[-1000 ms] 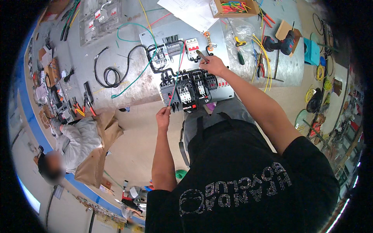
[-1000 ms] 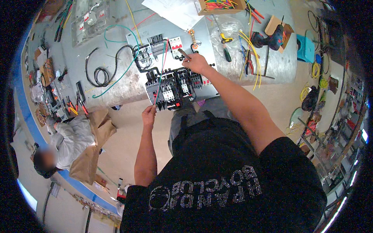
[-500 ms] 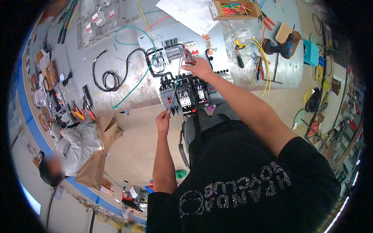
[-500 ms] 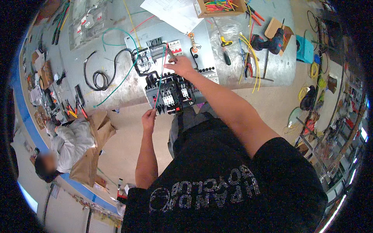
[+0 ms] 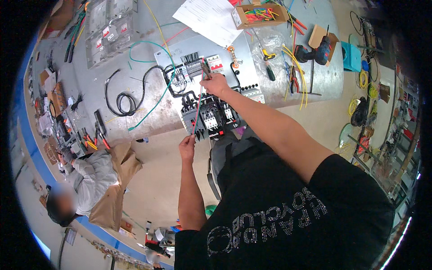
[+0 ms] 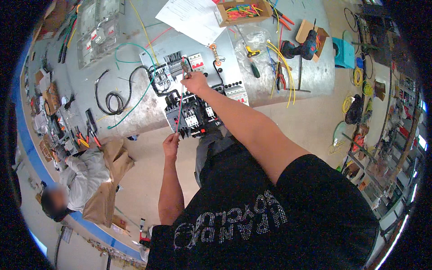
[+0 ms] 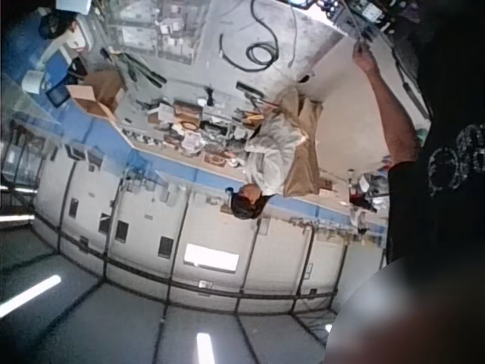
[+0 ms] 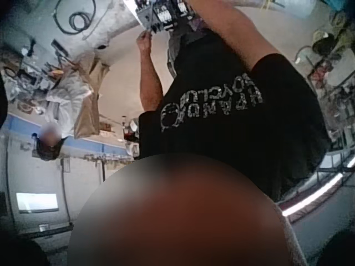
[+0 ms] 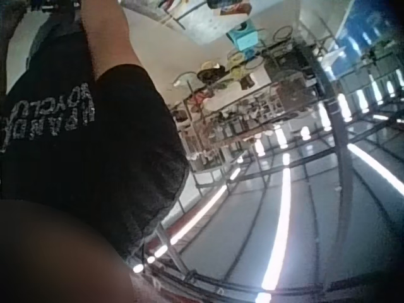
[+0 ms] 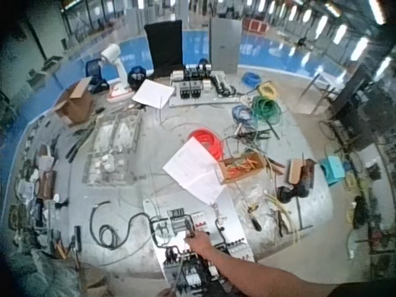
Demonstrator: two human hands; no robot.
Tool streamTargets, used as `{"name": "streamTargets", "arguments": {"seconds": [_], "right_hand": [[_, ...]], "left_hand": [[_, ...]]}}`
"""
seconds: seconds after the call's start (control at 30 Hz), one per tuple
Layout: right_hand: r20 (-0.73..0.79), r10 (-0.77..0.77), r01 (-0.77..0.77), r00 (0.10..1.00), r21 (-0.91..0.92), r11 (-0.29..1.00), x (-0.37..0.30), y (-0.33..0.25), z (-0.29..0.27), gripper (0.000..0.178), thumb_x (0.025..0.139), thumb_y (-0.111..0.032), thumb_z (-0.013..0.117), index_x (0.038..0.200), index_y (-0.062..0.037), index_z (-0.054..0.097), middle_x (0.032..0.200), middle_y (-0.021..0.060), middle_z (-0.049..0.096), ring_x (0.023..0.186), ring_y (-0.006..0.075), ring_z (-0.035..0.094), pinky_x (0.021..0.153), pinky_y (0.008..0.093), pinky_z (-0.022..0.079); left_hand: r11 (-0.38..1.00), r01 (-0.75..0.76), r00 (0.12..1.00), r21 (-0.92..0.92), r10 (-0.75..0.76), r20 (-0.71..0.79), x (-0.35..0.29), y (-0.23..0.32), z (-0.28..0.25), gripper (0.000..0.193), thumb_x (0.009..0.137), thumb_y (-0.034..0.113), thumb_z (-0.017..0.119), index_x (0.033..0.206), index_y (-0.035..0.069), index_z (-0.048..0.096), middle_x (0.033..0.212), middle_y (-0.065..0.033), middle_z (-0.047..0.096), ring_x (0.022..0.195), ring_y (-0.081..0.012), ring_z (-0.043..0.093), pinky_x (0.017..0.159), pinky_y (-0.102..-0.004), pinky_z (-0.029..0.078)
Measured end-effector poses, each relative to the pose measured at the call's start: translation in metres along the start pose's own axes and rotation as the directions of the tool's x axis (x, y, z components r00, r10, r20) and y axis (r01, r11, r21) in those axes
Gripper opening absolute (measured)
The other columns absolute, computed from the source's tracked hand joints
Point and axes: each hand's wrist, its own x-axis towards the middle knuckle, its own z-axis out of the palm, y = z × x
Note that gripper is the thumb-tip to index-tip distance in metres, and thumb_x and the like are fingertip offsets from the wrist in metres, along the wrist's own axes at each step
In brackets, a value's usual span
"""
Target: The person strips insulation from colored wires and connects them to terminals on an electrical panel. They use pliers to cut and strip wires, then insert the ends into the panel's connection points.
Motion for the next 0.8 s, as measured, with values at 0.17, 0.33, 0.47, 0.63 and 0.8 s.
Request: {"name": "streamTargets", "arguments": {"seconds": [0.17, 0.33, 0.47, 0.63, 0.8], "right_hand": [[0.088, 0.098, -0.118, 0.991, 0.250, 0.961, -0.021, -0.024, -0.005, 0.017, 0.083, -0.010, 0.076, 0.086, -0.0016, 0.062, 0.069, 0.0043, 0.060, 0.052, 0.0131, 0.056, 0.046, 0.0274, 0.046], [0.123, 0.009, -0.056, 0.992, 0.385, 0.921, -0.031, -0.038, -0.022, 0.018, 0.085, -0.012, 0.077, 0.086, -0.0024, 0.061, 0.074, 0.0063, 0.065, 0.057, 0.0142, 0.061, 0.046, 0.0284, 0.048], [0.148, -0.014, -0.059, 0.989, 0.480, 0.875, -0.040, -0.053, -0.044, 0.019, 0.086, -0.013, 0.077, 0.085, -0.0041, 0.060, 0.077, 0.0067, 0.066, 0.060, 0.0155, 0.062, 0.053, 0.0310, 0.053], [0.141, -0.094, -0.005, 0.986, 0.575, 0.818, -0.075, -0.062, -0.073, 0.016, 0.088, -0.013, 0.074, 0.085, -0.0047, 0.060, 0.074, 0.0056, 0.063, 0.062, 0.0171, 0.063, 0.057, 0.0334, 0.054], [0.077, -0.091, 0.029, 0.993, 0.586, 0.810, -0.122, -0.048, -0.107, 0.015, 0.092, -0.015, 0.070, 0.092, -0.0046, 0.059, 0.076, 0.0065, 0.063, 0.065, 0.0174, 0.064, 0.059, 0.0315, 0.054]], "left_hand": [[0.999, -0.039, 0.999, 0.012, 0.039, -0.017, -0.002, -0.002, -0.009, 0.025, 0.094, 0.026, 0.069, 0.098, 0.002, 0.074, 0.073, 0.0029, 0.059, 0.064, -0.0054, 0.048, 0.057, -0.0232, 0.039], [0.992, -0.073, 0.997, -0.103, 0.076, 0.024, -0.023, 0.043, -0.019, 0.022, 0.095, 0.025, 0.068, 0.096, 0.004, 0.073, 0.069, 0.0063, 0.051, 0.057, -0.0027, 0.040, 0.050, -0.0217, 0.031], [0.958, -0.036, 0.977, -0.285, 0.094, 0.192, -0.038, 0.070, -0.026, 0.019, 0.098, 0.024, 0.063, 0.095, 0.005, 0.068, 0.064, 0.0082, 0.042, 0.054, -0.0027, 0.032, 0.048, -0.0223, 0.024], [0.960, -0.057, 0.933, -0.274, 0.149, 0.328, -0.073, 0.103, -0.023, 0.020, 0.100, 0.022, 0.058, 0.095, 0.004, 0.068, 0.061, 0.0070, 0.040, 0.053, -0.0034, 0.033, 0.048, -0.0224, 0.024], [0.986, -0.038, 0.897, -0.161, 0.105, 0.430, -0.101, 0.116, -0.013, 0.025, 0.101, 0.027, 0.058, 0.095, 0.005, 0.069, 0.061, 0.0092, 0.038, 0.053, -0.0020, 0.032, 0.048, -0.0214, 0.023]]}}
